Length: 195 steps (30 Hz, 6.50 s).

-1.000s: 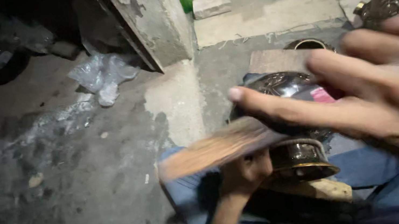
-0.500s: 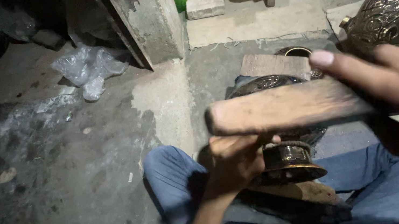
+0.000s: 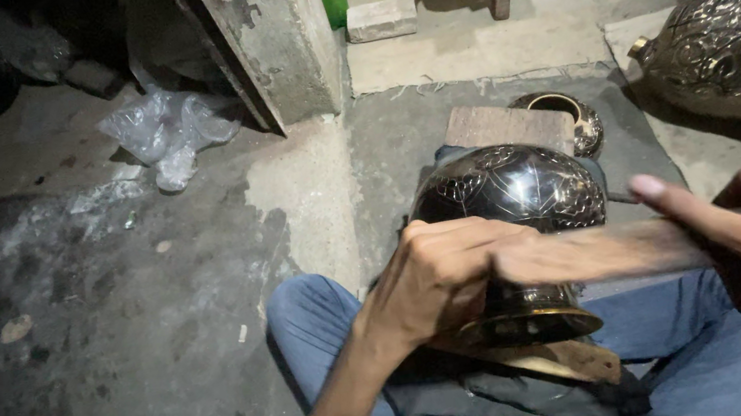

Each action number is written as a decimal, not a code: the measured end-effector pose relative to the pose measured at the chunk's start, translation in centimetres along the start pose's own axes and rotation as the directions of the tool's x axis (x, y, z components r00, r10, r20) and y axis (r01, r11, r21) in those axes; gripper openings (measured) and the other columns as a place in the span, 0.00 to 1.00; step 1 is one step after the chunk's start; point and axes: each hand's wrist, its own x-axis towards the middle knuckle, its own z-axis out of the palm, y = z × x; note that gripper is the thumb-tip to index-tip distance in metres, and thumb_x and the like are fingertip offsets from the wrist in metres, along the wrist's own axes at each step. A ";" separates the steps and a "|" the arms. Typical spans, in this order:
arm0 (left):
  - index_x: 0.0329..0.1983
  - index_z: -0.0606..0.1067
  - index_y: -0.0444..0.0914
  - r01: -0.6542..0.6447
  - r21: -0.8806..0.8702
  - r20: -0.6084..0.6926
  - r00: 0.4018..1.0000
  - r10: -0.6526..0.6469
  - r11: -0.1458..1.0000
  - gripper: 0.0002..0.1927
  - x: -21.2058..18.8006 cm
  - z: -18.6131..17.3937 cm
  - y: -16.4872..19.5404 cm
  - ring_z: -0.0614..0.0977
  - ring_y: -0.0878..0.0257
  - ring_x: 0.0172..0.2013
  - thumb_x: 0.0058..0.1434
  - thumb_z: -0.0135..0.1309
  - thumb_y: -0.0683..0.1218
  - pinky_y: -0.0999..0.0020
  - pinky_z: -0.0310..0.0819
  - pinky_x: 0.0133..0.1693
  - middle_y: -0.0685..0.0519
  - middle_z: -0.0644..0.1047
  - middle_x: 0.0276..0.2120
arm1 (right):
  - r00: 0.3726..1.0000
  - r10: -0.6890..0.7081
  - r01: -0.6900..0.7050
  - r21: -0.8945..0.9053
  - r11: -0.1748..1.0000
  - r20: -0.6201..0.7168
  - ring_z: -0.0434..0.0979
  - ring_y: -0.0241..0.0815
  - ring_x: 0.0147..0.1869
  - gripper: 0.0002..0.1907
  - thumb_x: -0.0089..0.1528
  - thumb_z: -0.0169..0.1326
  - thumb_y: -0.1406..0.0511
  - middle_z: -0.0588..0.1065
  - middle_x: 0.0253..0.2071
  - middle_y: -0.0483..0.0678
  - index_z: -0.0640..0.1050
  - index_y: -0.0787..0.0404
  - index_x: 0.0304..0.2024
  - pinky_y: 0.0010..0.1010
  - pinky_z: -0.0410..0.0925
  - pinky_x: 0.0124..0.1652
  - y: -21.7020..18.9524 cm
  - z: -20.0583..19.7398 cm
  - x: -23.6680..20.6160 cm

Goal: The person is engraving a decorative metal vase using a chisel and a wooden mallet. They hold the chisel against the vase and strike it with the mallet to create patterns.

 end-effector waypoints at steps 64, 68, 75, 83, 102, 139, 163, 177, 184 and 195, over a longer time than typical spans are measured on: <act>0.51 0.65 0.34 -0.162 -0.757 -0.633 0.424 -0.648 0.633 0.13 -5.4 7.9 1.0 0.80 0.54 0.42 0.68 0.53 0.34 0.52 0.81 0.50 0.45 0.75 0.40 | 0.821 0.548 -0.271 0.954 0.128 0.160 0.83 0.41 0.36 0.12 0.56 0.65 0.72 0.81 0.32 0.52 0.76 0.69 0.39 0.30 0.75 0.38 -6.1 7.9 -5.0; 0.51 0.64 0.34 -0.198 -0.793 -0.602 0.398 -0.692 0.577 0.13 -5.1 9.0 1.4 0.80 0.54 0.43 0.68 0.54 0.35 0.52 0.81 0.50 0.46 0.74 0.41 | 0.877 0.467 -0.187 0.976 0.115 0.113 0.83 0.37 0.37 0.11 0.54 0.64 0.72 0.82 0.33 0.48 0.78 0.68 0.37 0.26 0.76 0.40 -7.4 7.7 -4.6; 0.52 0.64 0.35 -0.198 -0.834 -0.547 0.418 -0.726 0.515 0.13 -5.0 9.2 2.2 0.80 0.53 0.43 0.68 0.53 0.36 0.51 0.81 0.49 0.45 0.75 0.40 | 0.883 0.469 -0.180 0.940 0.291 0.024 0.79 0.32 0.33 0.16 0.49 0.68 0.74 0.82 0.30 0.47 0.80 0.68 0.39 0.23 0.72 0.37 -9.1 5.9 -4.3; 0.52 0.64 0.38 -0.201 -0.938 -0.346 0.606 -0.716 0.283 0.18 -4.9 8.5 2.7 0.79 0.55 0.43 0.65 0.58 0.37 0.54 0.80 0.48 0.47 0.73 0.40 | 0.887 0.462 -0.167 0.949 0.268 0.025 0.83 0.32 0.36 0.16 0.49 0.63 0.78 0.84 0.32 0.47 0.79 0.68 0.40 0.24 0.75 0.39 -8.2 7.3 -4.8; 0.54 0.64 0.36 -0.168 -0.876 -0.470 0.514 -0.718 0.453 0.15 -5.0 7.3 3.2 0.79 0.55 0.44 0.68 0.55 0.38 0.54 0.79 0.51 0.46 0.73 0.42 | 0.849 0.429 -0.352 0.936 0.025 0.308 0.79 0.36 0.28 0.14 0.53 0.66 0.73 0.81 0.29 0.53 0.79 0.69 0.41 0.27 0.71 0.29 -5.4 9.8 -6.1; 0.51 0.64 0.33 0.228 -0.710 -0.550 0.411 -0.727 0.666 0.11 -0.5 2.7 1.5 0.83 0.51 0.43 0.69 0.52 0.35 0.54 0.80 0.48 0.43 0.76 0.41 | 0.759 0.648 -0.197 0.972 0.125 0.070 0.81 0.46 0.44 0.15 0.62 0.61 0.78 0.76 0.40 0.54 0.72 0.74 0.50 0.38 0.77 0.50 0.1 12.5 -6.4; 0.53 0.65 0.35 -0.157 -0.748 -0.664 0.205 -0.719 0.645 0.14 -2.1 6.3 -0.3 0.81 0.53 0.44 0.68 0.53 0.35 0.51 0.82 0.51 0.44 0.76 0.43 | 0.938 0.347 -0.181 0.894 0.410 0.031 0.79 0.33 0.36 0.23 0.42 0.65 0.75 0.80 0.31 0.48 0.78 0.68 0.42 0.24 0.71 0.39 -7.8 9.9 -5.1; 0.51 0.65 0.37 -0.195 -0.789 -0.604 0.073 -0.793 0.583 0.14 -9.9 2.0 1.1 0.81 0.56 0.44 0.67 0.56 0.37 0.55 0.81 0.52 0.47 0.75 0.42 | 0.913 0.408 -0.303 0.651 0.696 -0.011 0.82 0.47 0.49 0.28 0.55 0.69 0.70 0.79 0.44 0.59 0.71 0.72 0.54 0.36 0.72 0.59 2.0 19.7 -11.1; 0.49 0.66 0.35 -0.097 -0.806 -0.591 0.072 -0.803 0.584 0.12 -11.0 0.9 1.3 0.82 0.55 0.43 0.68 0.55 0.38 0.53 0.82 0.51 0.46 0.77 0.41 | 0.864 0.500 -0.333 0.683 0.650 -0.054 0.80 0.42 0.45 0.18 0.63 0.67 0.71 0.79 0.42 0.56 0.74 0.72 0.51 0.33 0.72 0.54 0.4 16.6 -8.5; 0.51 0.66 0.35 -0.094 -0.797 -0.581 0.390 -0.714 0.597 0.11 0.1 0.5 -6.0 0.82 0.52 0.43 0.71 0.54 0.38 0.57 0.80 0.47 0.45 0.77 0.42 | 0.800 0.598 -0.358 0.835 0.418 0.043 0.70 0.35 0.34 0.14 0.70 0.61 0.63 0.77 0.33 0.48 0.77 0.71 0.42 0.28 0.65 0.34 -4.4 9.6 0.7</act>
